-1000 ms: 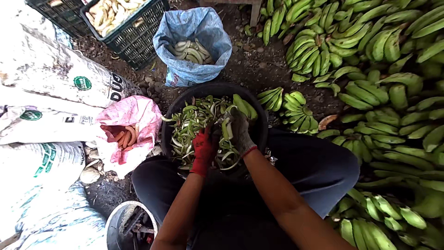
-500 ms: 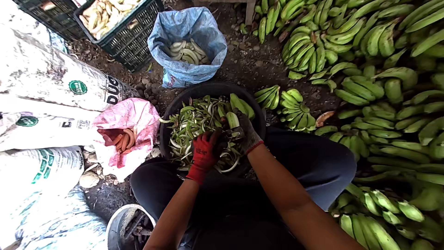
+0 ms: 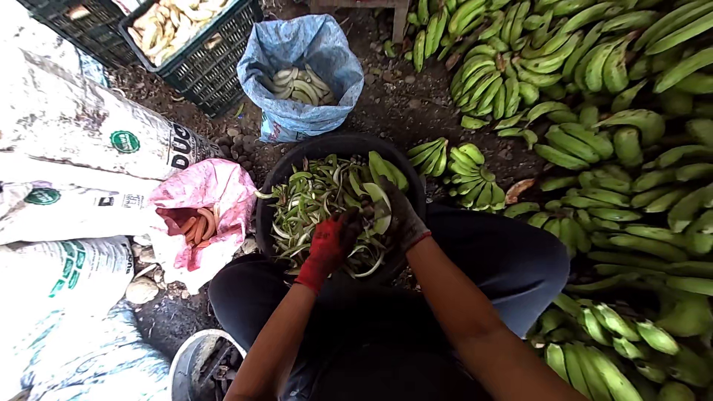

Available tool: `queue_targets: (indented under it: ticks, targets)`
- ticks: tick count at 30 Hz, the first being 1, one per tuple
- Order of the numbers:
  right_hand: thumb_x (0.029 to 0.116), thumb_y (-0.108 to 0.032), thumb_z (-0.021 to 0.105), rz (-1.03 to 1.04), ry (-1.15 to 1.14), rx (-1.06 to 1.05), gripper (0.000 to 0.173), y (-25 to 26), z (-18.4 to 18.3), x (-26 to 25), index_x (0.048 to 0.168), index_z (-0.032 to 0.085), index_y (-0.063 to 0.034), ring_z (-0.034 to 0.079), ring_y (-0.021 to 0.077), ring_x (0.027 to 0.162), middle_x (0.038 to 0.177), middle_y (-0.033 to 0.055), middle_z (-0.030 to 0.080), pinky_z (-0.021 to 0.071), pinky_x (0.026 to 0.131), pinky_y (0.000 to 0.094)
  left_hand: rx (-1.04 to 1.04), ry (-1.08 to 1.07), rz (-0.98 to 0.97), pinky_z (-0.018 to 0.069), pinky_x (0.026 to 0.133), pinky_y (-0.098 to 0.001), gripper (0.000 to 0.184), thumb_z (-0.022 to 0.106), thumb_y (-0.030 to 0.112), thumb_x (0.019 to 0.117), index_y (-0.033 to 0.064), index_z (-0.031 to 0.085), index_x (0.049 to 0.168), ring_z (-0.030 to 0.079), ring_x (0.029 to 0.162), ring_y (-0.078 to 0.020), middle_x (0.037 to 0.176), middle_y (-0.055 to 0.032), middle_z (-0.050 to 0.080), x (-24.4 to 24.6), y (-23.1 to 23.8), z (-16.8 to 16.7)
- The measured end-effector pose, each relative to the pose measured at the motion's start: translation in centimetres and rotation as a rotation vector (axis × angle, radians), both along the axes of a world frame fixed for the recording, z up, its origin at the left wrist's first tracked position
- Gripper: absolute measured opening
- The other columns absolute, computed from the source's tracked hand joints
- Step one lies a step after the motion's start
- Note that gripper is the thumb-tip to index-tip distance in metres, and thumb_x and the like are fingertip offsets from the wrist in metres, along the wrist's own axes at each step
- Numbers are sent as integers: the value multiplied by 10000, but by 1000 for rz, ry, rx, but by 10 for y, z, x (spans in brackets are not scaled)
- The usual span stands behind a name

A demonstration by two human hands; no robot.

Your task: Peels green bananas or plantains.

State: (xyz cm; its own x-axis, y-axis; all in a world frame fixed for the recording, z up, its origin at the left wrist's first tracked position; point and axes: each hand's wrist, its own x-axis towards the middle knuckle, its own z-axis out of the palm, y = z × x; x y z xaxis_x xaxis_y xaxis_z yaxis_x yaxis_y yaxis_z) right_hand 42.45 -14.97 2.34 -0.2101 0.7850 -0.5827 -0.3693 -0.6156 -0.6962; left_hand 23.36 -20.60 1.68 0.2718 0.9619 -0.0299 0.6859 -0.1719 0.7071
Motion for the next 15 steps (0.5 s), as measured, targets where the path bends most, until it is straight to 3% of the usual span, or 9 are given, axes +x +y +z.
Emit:
queue_targets:
  ticks: [3, 7, 10, 12, 15]
  targets:
    - [1034, -590, 385, -4, 116, -58, 516, 7, -3, 6, 1232, 602, -166, 599, 78, 613, 853, 6, 642, 526, 528, 228, 119, 94, -117, 503, 878, -630, 528, 396, 472, 1042, 155, 636, 1389, 670, 1084, -395, 1232, -183, 686, 2, -13, 3]
    - [1039, -559, 412, 6, 52, -44, 460, -4, 4, -6, 1167, 611, -165, 620, 95, 656, 850, 9, 651, 538, 555, 255, 177, 155, -37, 503, 858, -622, 455, 522, 402, 1009, 181, 640, 1389, 667, 1056, -409, 1179, -193, 691, 4, -10, -2]
    - [1059, -506, 418, -43, 1, 33, 429, -15, -4, -18, 1211, 608, -152, 644, 116, 754, 910, 21, 665, 565, 645, 313, 95, 154, 108, 503, 840, -627, 436, 546, 342, 1008, 189, 625, 1409, 667, 1024, -412, 1177, -204, 682, 10, -3, -3]
    - [1082, -455, 406, -22, -48, 139, 384, -23, -5, -26, 1238, 604, -165, 642, 88, 786, 942, -3, 666, 574, 689, 295, -2, 137, 235, 519, 826, -639, 423, 520, 308, 1031, 171, 610, 1420, 676, 1002, -425, 1206, -223, 671, 13, 5, -3]
    - [1092, -430, 392, 93, -155, 217, 411, -29, -7, -24, 1291, 606, -140, 642, 113, 820, 985, 34, 667, 572, 733, 319, -194, 33, 388, 515, 898, -633, 461, 396, 388, 1097, 173, 546, 1476, 669, 1065, -413, 1268, -217, 658, 10, 15, -2]
